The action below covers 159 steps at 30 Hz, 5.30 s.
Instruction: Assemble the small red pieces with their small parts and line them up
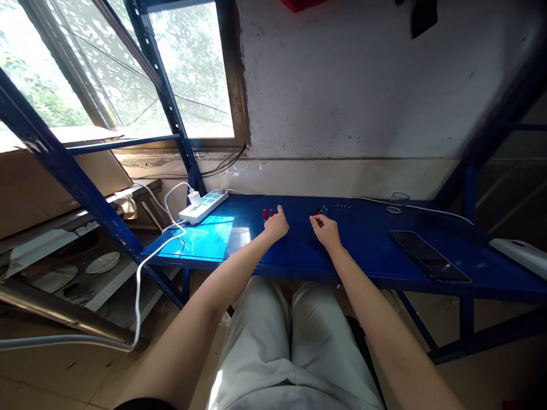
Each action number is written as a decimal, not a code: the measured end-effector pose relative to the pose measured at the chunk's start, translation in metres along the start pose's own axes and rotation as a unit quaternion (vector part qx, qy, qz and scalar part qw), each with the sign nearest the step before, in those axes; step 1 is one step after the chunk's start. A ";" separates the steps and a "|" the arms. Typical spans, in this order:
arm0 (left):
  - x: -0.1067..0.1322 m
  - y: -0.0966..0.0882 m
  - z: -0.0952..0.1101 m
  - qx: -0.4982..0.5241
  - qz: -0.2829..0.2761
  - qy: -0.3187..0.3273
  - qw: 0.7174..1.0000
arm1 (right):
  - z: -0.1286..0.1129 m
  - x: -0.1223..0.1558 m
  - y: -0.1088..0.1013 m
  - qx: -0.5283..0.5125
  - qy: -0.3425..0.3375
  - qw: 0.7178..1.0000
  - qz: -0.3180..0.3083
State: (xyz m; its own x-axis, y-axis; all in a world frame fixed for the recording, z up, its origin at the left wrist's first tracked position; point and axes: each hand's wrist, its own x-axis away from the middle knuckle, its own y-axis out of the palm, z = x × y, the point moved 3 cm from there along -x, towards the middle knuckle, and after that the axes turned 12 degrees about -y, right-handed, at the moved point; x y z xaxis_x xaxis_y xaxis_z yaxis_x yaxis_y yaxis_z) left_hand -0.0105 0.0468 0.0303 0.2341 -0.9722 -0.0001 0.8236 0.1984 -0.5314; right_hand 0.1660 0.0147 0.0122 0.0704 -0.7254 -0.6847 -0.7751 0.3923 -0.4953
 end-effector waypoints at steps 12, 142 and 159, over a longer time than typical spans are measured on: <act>-0.014 0.009 -0.003 0.024 0.033 0.017 0.999 | 0.001 0.000 0.002 0.003 -0.015 1.000 -0.004; 0.034 0.028 -0.013 0.267 -0.129 0.081 0.951 | -0.008 -0.002 0.014 -0.022 -0.056 0.998 -0.028; 0.035 0.028 -0.014 0.287 -0.124 0.055 0.948 | -0.008 -0.001 0.015 -0.033 -0.056 0.997 -0.039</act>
State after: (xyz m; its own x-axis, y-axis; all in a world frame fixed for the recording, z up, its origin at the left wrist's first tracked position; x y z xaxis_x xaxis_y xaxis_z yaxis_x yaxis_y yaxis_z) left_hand 0.0134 0.0167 0.0034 -0.0322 -0.9986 -0.0418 0.9992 -0.0332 0.0219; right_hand 0.1486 0.0166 0.0097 0.1995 -0.6833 -0.7024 -0.8040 0.2956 -0.5160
